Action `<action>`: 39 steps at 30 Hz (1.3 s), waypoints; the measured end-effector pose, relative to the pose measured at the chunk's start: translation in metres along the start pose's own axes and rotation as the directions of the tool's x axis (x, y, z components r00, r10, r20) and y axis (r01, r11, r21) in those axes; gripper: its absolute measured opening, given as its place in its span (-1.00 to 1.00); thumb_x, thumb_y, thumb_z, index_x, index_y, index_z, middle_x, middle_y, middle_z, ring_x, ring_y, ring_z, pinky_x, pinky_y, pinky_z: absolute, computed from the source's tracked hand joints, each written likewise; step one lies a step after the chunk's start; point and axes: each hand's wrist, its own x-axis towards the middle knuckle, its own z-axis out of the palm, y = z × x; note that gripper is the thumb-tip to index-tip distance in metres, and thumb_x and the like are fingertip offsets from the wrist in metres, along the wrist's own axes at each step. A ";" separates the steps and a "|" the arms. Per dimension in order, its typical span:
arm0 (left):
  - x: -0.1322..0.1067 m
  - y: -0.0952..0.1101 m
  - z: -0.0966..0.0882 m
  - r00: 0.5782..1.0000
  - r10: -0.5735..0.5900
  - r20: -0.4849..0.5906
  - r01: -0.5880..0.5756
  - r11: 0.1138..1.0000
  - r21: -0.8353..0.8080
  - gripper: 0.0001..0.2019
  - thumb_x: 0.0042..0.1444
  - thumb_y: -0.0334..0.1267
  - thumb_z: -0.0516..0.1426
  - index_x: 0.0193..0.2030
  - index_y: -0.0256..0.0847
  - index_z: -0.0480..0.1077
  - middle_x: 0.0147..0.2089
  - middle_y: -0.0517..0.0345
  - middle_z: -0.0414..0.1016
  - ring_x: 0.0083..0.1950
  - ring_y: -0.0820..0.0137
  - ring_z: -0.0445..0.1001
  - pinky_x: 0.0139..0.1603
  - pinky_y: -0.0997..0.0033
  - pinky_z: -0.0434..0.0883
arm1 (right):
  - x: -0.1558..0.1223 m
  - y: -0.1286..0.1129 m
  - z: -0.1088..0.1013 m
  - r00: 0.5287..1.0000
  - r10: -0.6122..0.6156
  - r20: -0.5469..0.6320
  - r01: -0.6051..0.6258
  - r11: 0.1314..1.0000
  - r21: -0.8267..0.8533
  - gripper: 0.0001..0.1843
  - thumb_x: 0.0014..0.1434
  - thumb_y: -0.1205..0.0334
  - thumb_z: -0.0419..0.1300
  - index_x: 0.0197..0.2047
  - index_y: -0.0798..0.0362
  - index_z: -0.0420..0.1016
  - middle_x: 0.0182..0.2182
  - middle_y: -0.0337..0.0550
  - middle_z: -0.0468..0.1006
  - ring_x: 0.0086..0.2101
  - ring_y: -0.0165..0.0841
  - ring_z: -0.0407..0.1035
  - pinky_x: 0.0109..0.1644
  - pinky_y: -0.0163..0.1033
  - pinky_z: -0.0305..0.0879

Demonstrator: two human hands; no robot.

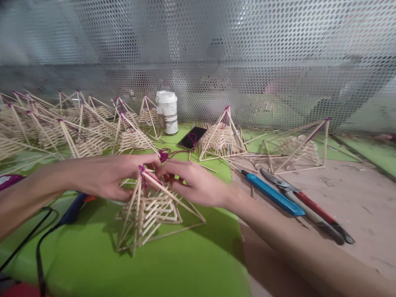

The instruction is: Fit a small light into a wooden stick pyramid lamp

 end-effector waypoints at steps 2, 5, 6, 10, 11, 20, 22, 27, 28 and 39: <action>0.000 0.000 -0.001 0.999 -0.010 0.045 0.010 1.000 -0.007 -0.72 0.22 -0.22 0.23 0.07 0.00 0.56 -0.03 0.06 0.46 -0.20 0.32 0.42 -0.14 0.30 0.51 | -0.001 0.001 0.001 1.000 0.016 0.009 -0.017 1.000 0.006 -0.72 0.40 0.54 0.07 0.03 0.11 0.52 -0.08 -0.11 0.59 -0.17 -0.36 0.50 -0.11 -0.16 0.51; 0.001 0.001 -0.001 0.998 -0.017 0.062 0.018 1.000 -0.007 -0.67 0.23 -0.22 0.22 0.13 0.06 0.52 -0.01 0.07 0.46 -0.18 0.31 0.42 -0.12 0.31 0.49 | -0.002 0.003 0.002 1.000 -0.002 -0.018 0.001 1.000 -0.015 -0.62 0.35 0.60 0.03 0.06 0.10 0.52 -0.06 -0.09 0.60 -0.14 -0.35 0.51 -0.10 -0.15 0.52; 0.002 0.001 -0.002 0.998 -0.017 0.061 0.017 1.000 -0.008 -0.67 0.23 -0.21 0.22 0.14 0.08 0.51 0.00 0.08 0.46 -0.17 0.30 0.43 -0.10 0.30 0.49 | -0.003 0.004 0.002 1.000 -0.008 -0.021 0.007 1.000 -0.023 -0.61 0.34 0.61 0.02 0.07 0.10 0.52 -0.06 -0.09 0.60 -0.14 -0.35 0.52 -0.10 -0.15 0.52; 0.002 -0.001 -0.002 0.997 -0.007 0.080 0.009 1.000 -0.027 -0.67 0.24 -0.22 0.21 0.13 0.11 0.53 0.04 0.07 0.45 -0.11 0.27 0.43 -0.04 0.27 0.49 | -0.004 0.005 0.001 1.000 -0.010 -0.015 0.009 0.999 -0.049 -0.60 0.33 0.61 0.03 0.07 0.12 0.52 -0.09 -0.10 0.61 -0.19 -0.37 0.50 -0.14 -0.17 0.52; 0.002 -0.002 -0.002 0.997 -0.003 0.079 0.006 0.999 -0.032 -0.66 0.24 -0.22 0.21 0.15 0.11 0.53 0.05 0.07 0.45 -0.11 0.26 0.43 -0.04 0.27 0.48 | -0.004 0.005 0.001 1.000 -0.014 -0.022 0.013 0.998 -0.054 -0.58 0.31 0.63 0.02 0.08 0.11 0.52 -0.08 -0.10 0.62 -0.19 -0.37 0.50 -0.14 -0.17 0.51; 0.000 -0.007 -0.002 0.998 0.006 0.060 -0.005 1.000 -0.012 -0.60 0.19 -0.30 0.22 0.14 0.19 0.55 0.08 0.11 0.47 -0.08 0.25 0.47 -0.04 0.28 0.48 | -0.004 0.005 0.003 1.000 0.002 -0.019 -0.003 0.999 -0.043 -0.63 0.35 0.58 0.01 0.06 0.10 0.52 -0.08 -0.08 0.62 -0.18 -0.35 0.52 -0.14 -0.12 0.54; 0.000 -0.007 -0.002 0.997 0.001 0.075 -0.001 1.000 0.002 -0.59 0.18 -0.30 0.23 0.14 0.19 0.55 0.08 0.12 0.46 -0.08 0.26 0.46 -0.07 0.30 0.48 | -0.005 0.007 0.004 1.000 0.010 -0.020 -0.011 0.999 -0.046 -0.62 0.35 0.57 0.03 0.08 0.09 0.51 -0.06 -0.08 0.62 -0.16 -0.34 0.52 -0.12 -0.11 0.55; 0.002 -0.005 -0.002 0.992 -0.044 0.120 0.042 0.999 0.015 -0.62 0.18 -0.32 0.22 0.12 0.09 0.55 0.06 0.10 0.41 -0.13 0.31 0.44 -0.16 0.37 0.47 | -0.005 0.007 0.005 1.000 0.002 -0.021 -0.003 0.999 -0.042 -0.70 0.43 0.50 0.03 0.08 0.09 0.51 -0.08 -0.08 0.62 -0.18 -0.35 0.53 -0.15 -0.14 0.53; 0.002 -0.005 -0.003 0.991 -0.043 0.124 0.042 0.999 0.012 -0.62 0.18 -0.32 0.22 0.12 0.08 0.56 0.05 0.10 0.40 -0.12 0.31 0.44 -0.16 0.37 0.47 | -0.005 0.006 0.005 1.000 0.006 -0.014 -0.006 0.999 -0.035 -0.73 0.46 0.46 0.04 0.07 0.10 0.51 -0.10 -0.09 0.62 -0.19 -0.35 0.53 -0.15 -0.14 0.53; 0.002 -0.007 -0.002 0.996 -0.031 0.082 0.034 0.999 -0.038 -0.60 0.16 -0.32 0.24 0.11 0.15 0.57 0.05 0.11 0.42 -0.13 0.30 0.43 -0.09 0.32 0.46 | -0.005 0.008 0.005 0.999 -0.009 -0.032 0.007 0.999 -0.049 -0.65 0.38 0.55 0.02 0.08 0.09 0.51 -0.10 -0.10 0.62 -0.21 -0.37 0.52 -0.18 -0.17 0.52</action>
